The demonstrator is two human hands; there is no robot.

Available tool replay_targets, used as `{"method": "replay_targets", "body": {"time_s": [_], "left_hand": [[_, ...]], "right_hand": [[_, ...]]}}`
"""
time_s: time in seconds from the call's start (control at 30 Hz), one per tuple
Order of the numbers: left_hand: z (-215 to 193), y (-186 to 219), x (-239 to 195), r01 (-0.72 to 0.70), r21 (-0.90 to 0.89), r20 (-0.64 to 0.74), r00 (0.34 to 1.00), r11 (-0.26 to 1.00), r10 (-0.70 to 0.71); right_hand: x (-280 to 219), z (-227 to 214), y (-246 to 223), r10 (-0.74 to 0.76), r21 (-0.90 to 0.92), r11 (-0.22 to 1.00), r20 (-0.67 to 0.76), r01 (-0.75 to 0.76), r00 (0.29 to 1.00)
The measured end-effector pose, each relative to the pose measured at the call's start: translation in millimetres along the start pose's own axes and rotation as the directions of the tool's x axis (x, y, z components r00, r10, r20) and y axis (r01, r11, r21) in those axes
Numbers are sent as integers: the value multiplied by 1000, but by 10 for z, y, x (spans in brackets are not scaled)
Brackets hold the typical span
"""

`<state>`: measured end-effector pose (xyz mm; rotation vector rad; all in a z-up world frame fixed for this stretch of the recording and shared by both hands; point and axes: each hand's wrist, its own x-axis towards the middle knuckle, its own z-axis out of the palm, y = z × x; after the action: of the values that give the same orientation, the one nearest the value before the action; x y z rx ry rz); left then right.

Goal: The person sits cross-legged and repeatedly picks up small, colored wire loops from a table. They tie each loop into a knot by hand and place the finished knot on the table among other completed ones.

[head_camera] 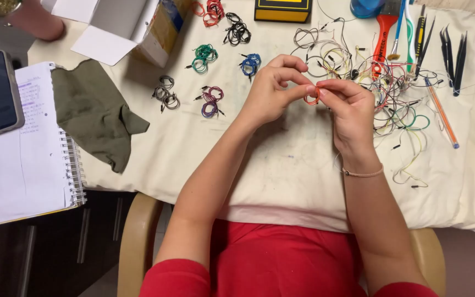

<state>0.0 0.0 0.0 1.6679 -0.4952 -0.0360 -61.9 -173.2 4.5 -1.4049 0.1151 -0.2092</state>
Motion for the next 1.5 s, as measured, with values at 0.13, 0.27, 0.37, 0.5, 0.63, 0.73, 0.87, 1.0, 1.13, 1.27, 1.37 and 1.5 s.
{"method": "replay_targets", "body": {"time_s": [0.13, 0.27, 0.37, 0.5, 0.63, 0.73, 0.87, 1.0, 1.13, 1.27, 1.37, 1.5], "left_hand": [[4, 105, -16, 24, -21, -6, 1000, 1000, -24], [19, 188, -40, -105, 41, -89, 990, 994, 108], [23, 297, -53, -107, 76, -125, 985, 991, 116], [18, 396, -69, -78, 57, -76, 994, 995, 83], [60, 293, -66, -115, 28, 22, 993, 993, 114], [64, 324, -73, -63, 0, -29, 998, 998, 63], [53, 296, -49, -194, 47, -85, 977, 980, 197], [52, 155, -20, -287, 69, -122, 948, 956, 293], [53, 178, -42, -295, 109, -154, 938, 949, 310], [55, 265, -49, -308, 97, -171, 932, 946, 321], [44, 352, -84, -284, 73, -183, 938, 956, 293], [6, 408, -78, -270, 89, -209, 936, 959, 283]], "right_hand": [[6, 1, -89, 308, 301, 900, 70, -315, 949], [0, 9, -100, 344, 367, 855, 130, -368, 930], [0, -1, -77, 298, 410, 852, 130, -325, 946], [18, -10, 33, 102, 190, 978, -67, -87, 993], [-78, 100, -104, -518, -450, 762, 6, 465, 855], [-64, 92, -84, -400, -251, 889, -18, 383, 916], [59, -44, 81, 66, 207, 977, -37, -57, 997], [49, -57, 61, 176, 375, 901, 144, -219, 974], [-58, 93, -29, -37, 227, 974, 175, -4, 984], [-27, 69, 18, -295, -114, 946, 84, 303, 952], [-6, 47, 48, -462, -237, 856, 50, 460, 885], [18, -38, 152, -569, -200, 807, -13, 556, 822]]}}
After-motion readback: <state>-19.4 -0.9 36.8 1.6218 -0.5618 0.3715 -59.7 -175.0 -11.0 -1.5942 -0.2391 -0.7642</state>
